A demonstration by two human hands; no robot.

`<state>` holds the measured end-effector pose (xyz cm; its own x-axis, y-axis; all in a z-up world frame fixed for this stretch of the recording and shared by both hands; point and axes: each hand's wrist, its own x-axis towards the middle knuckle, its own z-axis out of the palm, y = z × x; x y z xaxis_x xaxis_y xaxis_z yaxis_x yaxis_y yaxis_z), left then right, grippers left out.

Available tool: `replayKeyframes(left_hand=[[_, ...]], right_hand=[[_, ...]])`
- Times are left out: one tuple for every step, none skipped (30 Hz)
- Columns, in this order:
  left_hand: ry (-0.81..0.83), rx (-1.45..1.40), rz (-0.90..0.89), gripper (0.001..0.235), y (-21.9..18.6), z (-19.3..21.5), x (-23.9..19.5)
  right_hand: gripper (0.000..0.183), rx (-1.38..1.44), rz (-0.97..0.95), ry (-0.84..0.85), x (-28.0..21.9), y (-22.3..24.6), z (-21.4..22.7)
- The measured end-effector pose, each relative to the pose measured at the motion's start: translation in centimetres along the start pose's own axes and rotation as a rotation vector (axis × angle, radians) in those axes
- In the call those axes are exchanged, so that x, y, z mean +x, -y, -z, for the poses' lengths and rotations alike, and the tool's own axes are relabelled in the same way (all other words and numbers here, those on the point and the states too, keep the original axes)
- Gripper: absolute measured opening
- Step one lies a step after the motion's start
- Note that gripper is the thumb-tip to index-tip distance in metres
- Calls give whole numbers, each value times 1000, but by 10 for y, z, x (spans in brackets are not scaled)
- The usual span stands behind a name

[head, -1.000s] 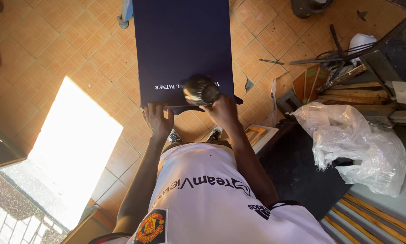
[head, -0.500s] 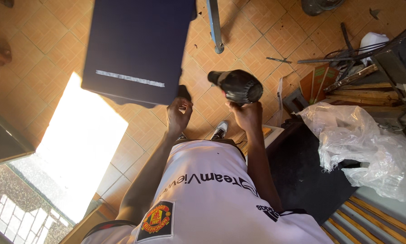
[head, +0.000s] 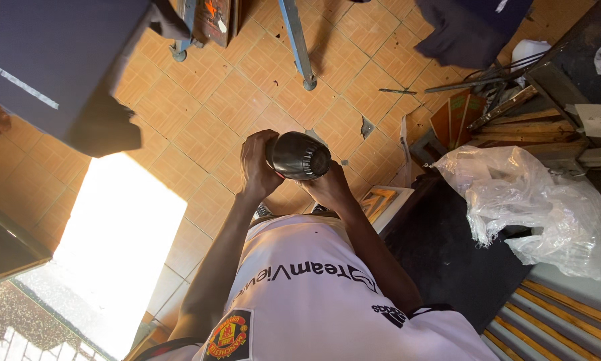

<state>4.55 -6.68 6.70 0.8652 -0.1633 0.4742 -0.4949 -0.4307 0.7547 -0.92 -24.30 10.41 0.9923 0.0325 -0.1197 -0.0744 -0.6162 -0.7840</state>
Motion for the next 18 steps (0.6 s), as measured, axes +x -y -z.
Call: replayKeyframes(left_hand=[[4,-1,0,57,-2,-1,1],[7,8,2,59,-3,-2,1],[12,15,3,61,-5,-3,3],[16,13,1,61,-6,-5,4],[17,26,-9,64,-8,-7,5],[18,39,-19,68,-10,-9,6],[20,37,-19,68,-11,-13,7],[15,36,-24,68,-12,-16,7],[6,38,-29,68,-13,-18,7],[4,40,-27,68,-15,-19,8],[24,29,-24,70,-16,-20,8],[44,18,-21,73,-18,-21,9],[44,16,-22,73,-22,-23,11],[48,13,-24,76,-27,-24,14],[51,12,-21,78,-32,-26,14],[51,13,-17,78,-40,-25,15],[14,23,28,80,-47,-23,17],[-22,32,72,82,-54,-20,19]], right_hand=[[9,2,-3,-2,0,14,12],[15,129,78,-12,-1,29,25],[24,255,160,-26,-1,42,37],[24,256,157,-30,-1,36,36],[23,227,226,-47,-3,30,36],[22,196,295,-65,-5,24,36],[22,196,293,-65,-6,23,40],[22,261,294,-57,-7,22,43],[21,328,299,-45,-8,22,46],[21,329,300,-42,-10,10,43],[15,265,308,-60,-12,-3,40],[11,201,316,-78,-15,-15,38],[11,199,315,-79,-14,-13,42],[14,196,287,-73,-14,-12,47],[17,194,259,-62,-14,-11,51],[17,195,258,-59,-13,-5,57],[20,188,216,-80,-12,2,61],[24,181,174,-102,-11,9,66]])
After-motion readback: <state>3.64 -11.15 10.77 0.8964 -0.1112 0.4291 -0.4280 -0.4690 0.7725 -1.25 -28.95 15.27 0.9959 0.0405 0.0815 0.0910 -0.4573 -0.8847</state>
